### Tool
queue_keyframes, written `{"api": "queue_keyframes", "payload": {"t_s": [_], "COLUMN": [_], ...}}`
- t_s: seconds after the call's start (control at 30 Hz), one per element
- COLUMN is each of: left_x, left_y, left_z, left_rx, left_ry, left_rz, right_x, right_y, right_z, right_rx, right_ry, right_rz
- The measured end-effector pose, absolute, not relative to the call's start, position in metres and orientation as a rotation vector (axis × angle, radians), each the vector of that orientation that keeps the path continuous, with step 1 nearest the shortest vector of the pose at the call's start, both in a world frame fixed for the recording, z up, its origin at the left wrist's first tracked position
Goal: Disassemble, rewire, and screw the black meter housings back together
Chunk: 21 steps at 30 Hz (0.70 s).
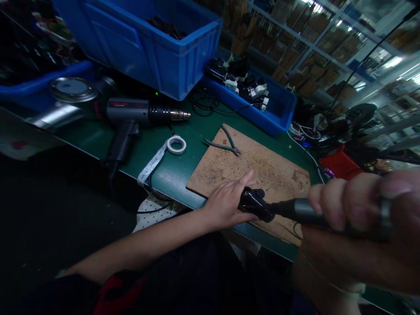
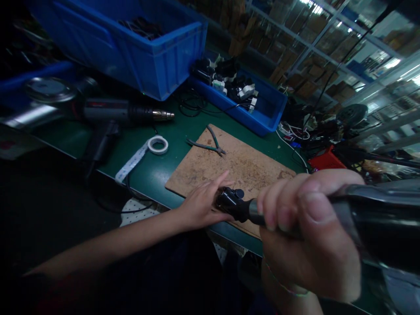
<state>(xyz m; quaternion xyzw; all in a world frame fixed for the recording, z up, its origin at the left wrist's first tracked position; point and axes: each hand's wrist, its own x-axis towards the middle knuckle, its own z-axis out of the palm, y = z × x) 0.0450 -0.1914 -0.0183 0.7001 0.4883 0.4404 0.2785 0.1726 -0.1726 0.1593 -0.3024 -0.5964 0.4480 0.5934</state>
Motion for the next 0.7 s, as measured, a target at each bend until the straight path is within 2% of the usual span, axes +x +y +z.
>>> {"api": "queue_keyframes", "payload": {"t_s": [0.3, 0.7], "left_x": [0.045, 0.042], "left_y": [-0.187, -0.183], "left_z": [-0.019, -0.017], "left_rx": [1.808, 1.815], "left_ry": [1.332, 1.323], "left_rz": [1.076, 1.028], "right_x": [0.157, 0.15], "right_y": [-0.16, -0.154], "right_z": [0.127, 0.121], "right_rx": [-0.678, -0.638], "right_ry": [-1.375, -1.441], "right_rz": [1.103, 1.255]}}
